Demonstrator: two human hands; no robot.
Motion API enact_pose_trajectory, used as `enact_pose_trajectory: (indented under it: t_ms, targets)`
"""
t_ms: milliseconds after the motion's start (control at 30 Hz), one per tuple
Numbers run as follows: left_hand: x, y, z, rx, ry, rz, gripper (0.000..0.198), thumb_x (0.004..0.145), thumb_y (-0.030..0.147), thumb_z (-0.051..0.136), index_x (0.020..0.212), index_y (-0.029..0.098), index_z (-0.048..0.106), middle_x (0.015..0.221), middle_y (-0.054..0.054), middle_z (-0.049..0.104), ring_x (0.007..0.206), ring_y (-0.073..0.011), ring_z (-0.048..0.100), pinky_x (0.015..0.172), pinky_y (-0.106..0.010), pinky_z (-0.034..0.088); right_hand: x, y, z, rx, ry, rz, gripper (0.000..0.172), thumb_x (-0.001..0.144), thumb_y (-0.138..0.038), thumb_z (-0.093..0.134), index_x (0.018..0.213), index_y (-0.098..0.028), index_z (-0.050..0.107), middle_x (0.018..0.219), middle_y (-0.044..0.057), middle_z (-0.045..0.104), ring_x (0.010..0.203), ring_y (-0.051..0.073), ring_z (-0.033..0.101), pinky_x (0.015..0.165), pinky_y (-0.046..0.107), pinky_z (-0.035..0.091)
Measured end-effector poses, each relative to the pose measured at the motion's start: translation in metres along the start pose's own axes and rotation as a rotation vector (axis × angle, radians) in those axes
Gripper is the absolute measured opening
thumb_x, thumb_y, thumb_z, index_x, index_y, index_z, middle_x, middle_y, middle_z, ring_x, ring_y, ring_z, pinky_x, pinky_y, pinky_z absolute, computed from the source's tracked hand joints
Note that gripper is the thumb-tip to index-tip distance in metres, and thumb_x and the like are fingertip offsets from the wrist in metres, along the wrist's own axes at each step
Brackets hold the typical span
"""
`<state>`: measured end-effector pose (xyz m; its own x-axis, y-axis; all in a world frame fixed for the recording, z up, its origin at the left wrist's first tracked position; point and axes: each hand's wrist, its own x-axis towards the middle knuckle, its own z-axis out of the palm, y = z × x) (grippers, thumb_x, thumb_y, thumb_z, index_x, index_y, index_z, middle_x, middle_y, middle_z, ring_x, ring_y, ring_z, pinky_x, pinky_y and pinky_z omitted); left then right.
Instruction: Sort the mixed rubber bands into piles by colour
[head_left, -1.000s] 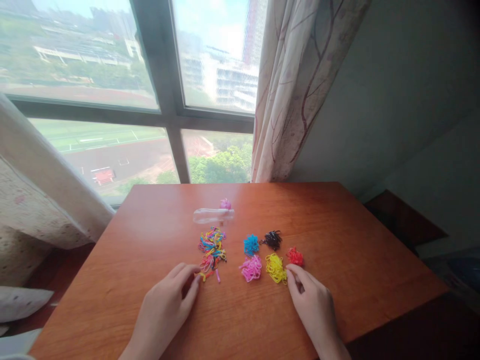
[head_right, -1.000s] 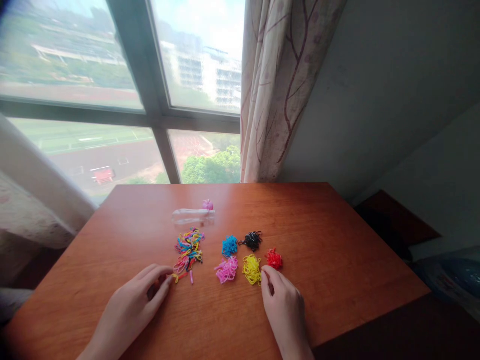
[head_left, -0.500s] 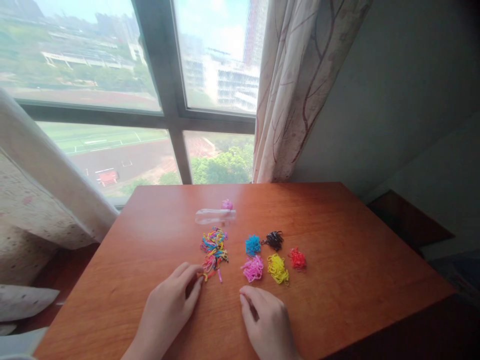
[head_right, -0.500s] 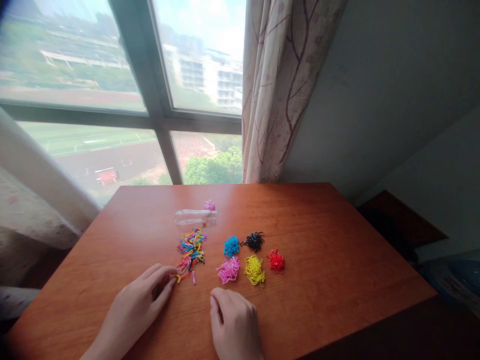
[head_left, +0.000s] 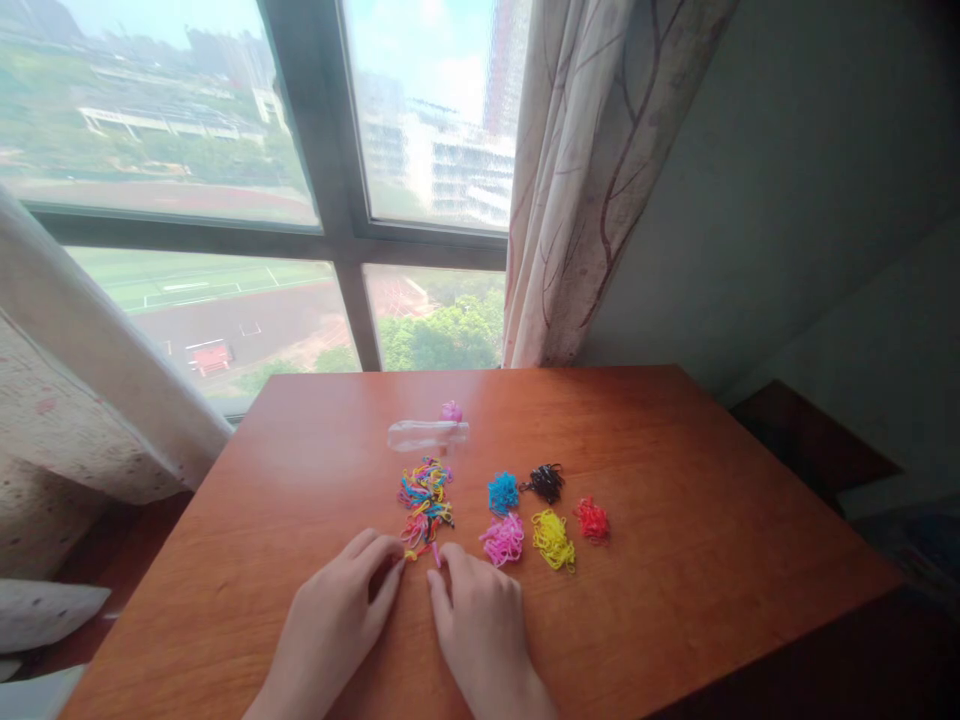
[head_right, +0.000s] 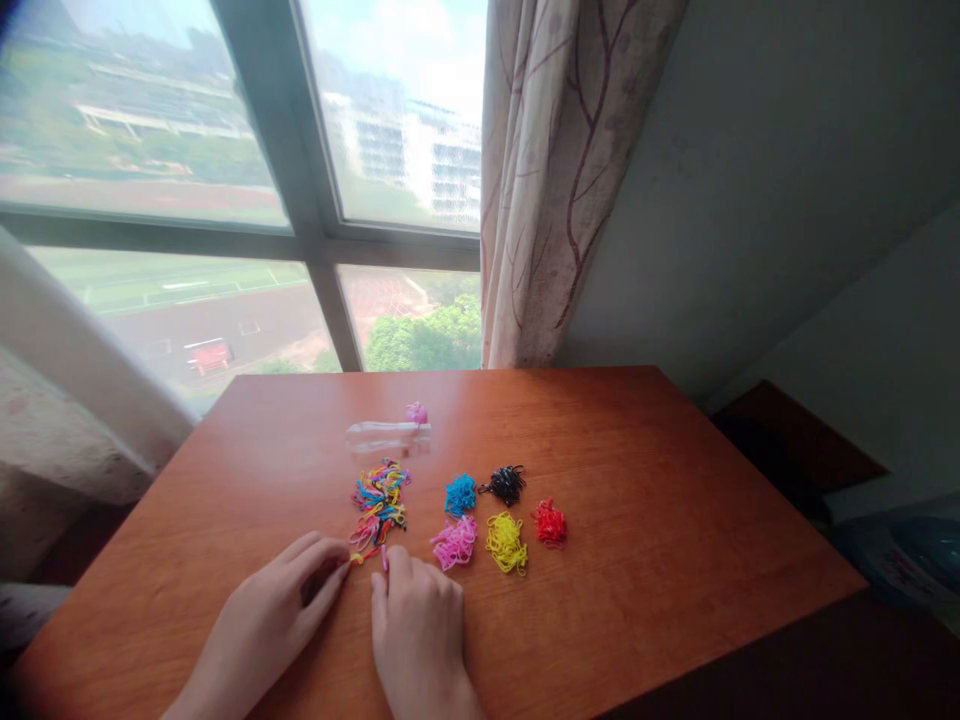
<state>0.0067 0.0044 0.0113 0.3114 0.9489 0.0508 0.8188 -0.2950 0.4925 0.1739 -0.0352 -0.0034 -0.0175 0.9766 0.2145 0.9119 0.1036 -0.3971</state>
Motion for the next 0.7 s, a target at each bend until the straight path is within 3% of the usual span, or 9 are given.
enact_pose_trajectory:
  t_ms: [200, 400, 533, 700]
  targets:
    - [0.001, 0.001, 0.000, -0.009, 0.030, 0.022, 0.020, 0.092, 0.031, 0.045, 0.084, 0.025, 0.063, 0.083, 0.000, 0.067, 0.071, -0.0152, 0.066, 0.064, -0.023, 0.049, -0.003, 0.003, 0.005, 0.039, 0.088, -0.007, 0.021, 0.097, -0.019, 0.045, 0.080, -0.024, 0.056, 0.067, -0.001, 0.066, 0.059, 0.017, 0.064, 0.053, 0.026, 0.031]
    - [0.000, 0.002, 0.002, -0.029, 0.032, 0.041, 0.018, 0.093, 0.028, 0.046, 0.084, 0.025, 0.062, 0.082, 0.001, 0.066, 0.070, -0.0137, 0.065, 0.064, -0.021, 0.048, -0.012, 0.026, -0.011, 0.174, 0.206, 0.023, 0.036, 0.105, -0.036, 0.034, 0.082, -0.024, 0.059, 0.065, -0.001, 0.065, 0.056, 0.016, 0.063, 0.055, 0.026, 0.034]
    - [-0.001, 0.003, 0.002, -0.027, 0.014, 0.045, 0.018, 0.093, 0.029, 0.046, 0.084, 0.025, 0.062, 0.081, 0.001, 0.065, 0.069, -0.0134, 0.065, 0.063, -0.021, 0.047, -0.013, 0.043, -0.022, 0.131, 0.279, 0.052, 0.042, 0.107, -0.041, 0.031, 0.087, -0.023, 0.064, 0.068, 0.000, 0.067, 0.059, 0.016, 0.065, 0.058, 0.025, 0.037]
    - [0.000, 0.003, 0.001, -0.019, 0.006, 0.043, 0.020, 0.093, 0.029, 0.045, 0.084, 0.025, 0.062, 0.080, 0.001, 0.064, 0.068, -0.0139, 0.064, 0.063, -0.022, 0.047, -0.012, 0.049, -0.021, 0.063, 0.297, 0.057, 0.045, 0.107, -0.039, 0.030, 0.084, -0.023, 0.065, 0.065, 0.000, 0.066, 0.057, 0.015, 0.064, 0.058, 0.025, 0.038]
